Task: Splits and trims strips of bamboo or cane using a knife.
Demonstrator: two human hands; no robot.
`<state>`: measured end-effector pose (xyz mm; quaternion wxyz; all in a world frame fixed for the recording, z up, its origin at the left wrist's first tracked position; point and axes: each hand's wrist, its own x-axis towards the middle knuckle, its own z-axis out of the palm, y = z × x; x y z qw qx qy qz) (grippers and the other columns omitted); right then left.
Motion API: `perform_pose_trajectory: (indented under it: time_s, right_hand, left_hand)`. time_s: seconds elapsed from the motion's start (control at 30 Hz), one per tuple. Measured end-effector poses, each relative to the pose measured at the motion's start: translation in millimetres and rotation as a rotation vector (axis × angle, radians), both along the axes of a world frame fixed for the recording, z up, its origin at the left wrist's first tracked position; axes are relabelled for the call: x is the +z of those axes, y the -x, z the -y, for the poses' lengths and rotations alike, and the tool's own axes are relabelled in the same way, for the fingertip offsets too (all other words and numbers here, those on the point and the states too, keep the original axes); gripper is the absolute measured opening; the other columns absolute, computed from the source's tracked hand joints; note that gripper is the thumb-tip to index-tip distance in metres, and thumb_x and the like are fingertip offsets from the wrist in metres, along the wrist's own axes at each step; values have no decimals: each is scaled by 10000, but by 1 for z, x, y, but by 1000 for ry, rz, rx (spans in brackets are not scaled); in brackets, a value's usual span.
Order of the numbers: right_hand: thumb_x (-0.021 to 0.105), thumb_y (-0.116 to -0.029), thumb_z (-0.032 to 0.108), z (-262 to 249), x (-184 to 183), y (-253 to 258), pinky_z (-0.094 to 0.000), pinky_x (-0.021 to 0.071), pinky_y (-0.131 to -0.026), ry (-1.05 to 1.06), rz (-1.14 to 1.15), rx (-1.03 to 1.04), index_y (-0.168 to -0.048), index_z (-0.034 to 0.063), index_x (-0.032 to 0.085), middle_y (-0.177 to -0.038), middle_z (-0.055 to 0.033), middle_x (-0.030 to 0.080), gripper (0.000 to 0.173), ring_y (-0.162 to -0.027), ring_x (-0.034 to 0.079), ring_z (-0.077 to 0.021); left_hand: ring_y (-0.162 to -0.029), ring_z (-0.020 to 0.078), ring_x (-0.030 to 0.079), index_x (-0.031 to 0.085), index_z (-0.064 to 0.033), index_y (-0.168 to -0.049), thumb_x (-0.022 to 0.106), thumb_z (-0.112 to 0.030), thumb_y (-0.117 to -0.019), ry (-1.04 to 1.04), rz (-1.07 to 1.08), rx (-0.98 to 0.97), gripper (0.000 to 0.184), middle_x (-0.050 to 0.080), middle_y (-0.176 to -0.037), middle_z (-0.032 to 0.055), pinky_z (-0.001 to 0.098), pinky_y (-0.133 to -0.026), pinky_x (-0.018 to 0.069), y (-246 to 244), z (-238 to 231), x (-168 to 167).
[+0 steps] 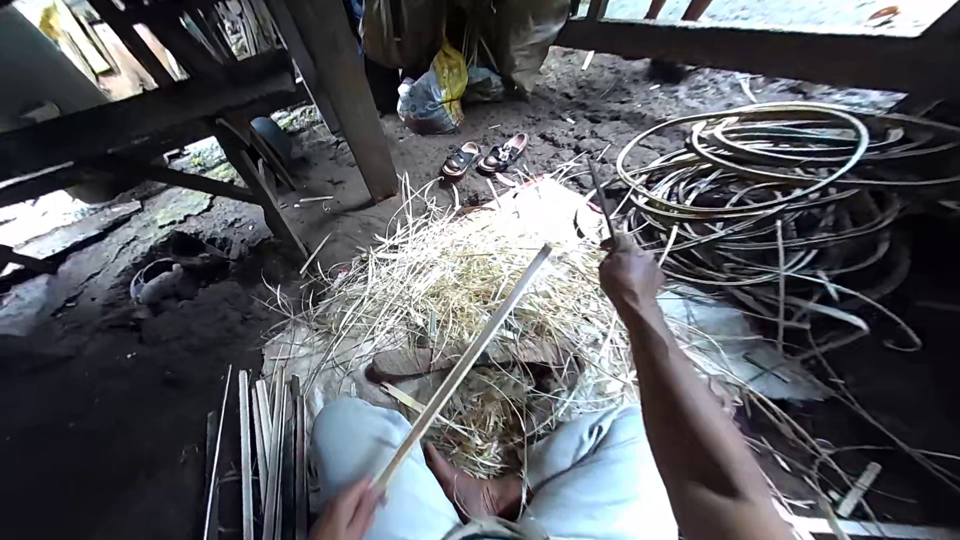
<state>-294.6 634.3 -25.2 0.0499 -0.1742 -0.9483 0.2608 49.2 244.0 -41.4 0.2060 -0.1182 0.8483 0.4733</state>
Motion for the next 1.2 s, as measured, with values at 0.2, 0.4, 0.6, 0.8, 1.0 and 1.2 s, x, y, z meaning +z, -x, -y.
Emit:
perform_pose_trajectory:
  time_s: [0.2,0.4,0.6,0.8,1.0,1.2]
  right_hand:
    - [482,-1046,83,120,-22,-123,-685,508,-703,2,-10,367,-1263,26,625,-901,-293,695,266,-836,686,-528]
    - [567,-942,-16,156,-46,-165,-596,525,-608,-93,-155,512,-1114,-12,699,-881,-252,708,217,-762,712,-466]
    - [609,-940,-22,147,-50,-141,-617,518,-619,-95,-185,477,-1076,-29,692,-876,-275,687,159,-777,697,-492]
    - [556,-1000,13,131,-46,-104,-671,509,-643,-109,-169,439,-1155,-29,671,-948,-307,690,197,-829,687,-532]
    - [474,-1037,55,59,-44,-41,-730,482,-780,-192,112,190,-1283,-13,595,-1057,-372,669,282,-996,654,-593]
    - [505,-1025,76,3,-40,-18,-756,453,-822,-206,147,70,-1206,-53,641,-1114,-383,657,261,-1066,621,-610]
  left_hand:
    - [-966,376,664,605,32,-1264,380,-310,-1124,268,-73,-108,433,669,-1011,242,541,-902,512,136,-95,19]
    - [-1145,376,652,611,20,-1277,371,-246,-1123,387,-35,-120,390,676,-1158,245,533,-994,490,169,-124,34]
    - [-1054,376,685,599,-35,-1312,373,-336,-1124,446,-80,-109,420,698,-1069,223,526,-926,521,156,-128,41]
    - [-974,376,687,607,-17,-1288,389,-324,-1120,421,-89,-100,412,689,-1005,223,530,-875,532,132,-114,45]
    - [-720,310,637,662,-6,-1145,438,-331,-1103,247,-70,-122,397,632,-775,156,506,-712,531,51,-73,17]
    - [-561,136,493,699,37,-1035,490,-211,-1068,129,-176,-143,326,536,-642,59,318,-576,451,-11,-25,9]
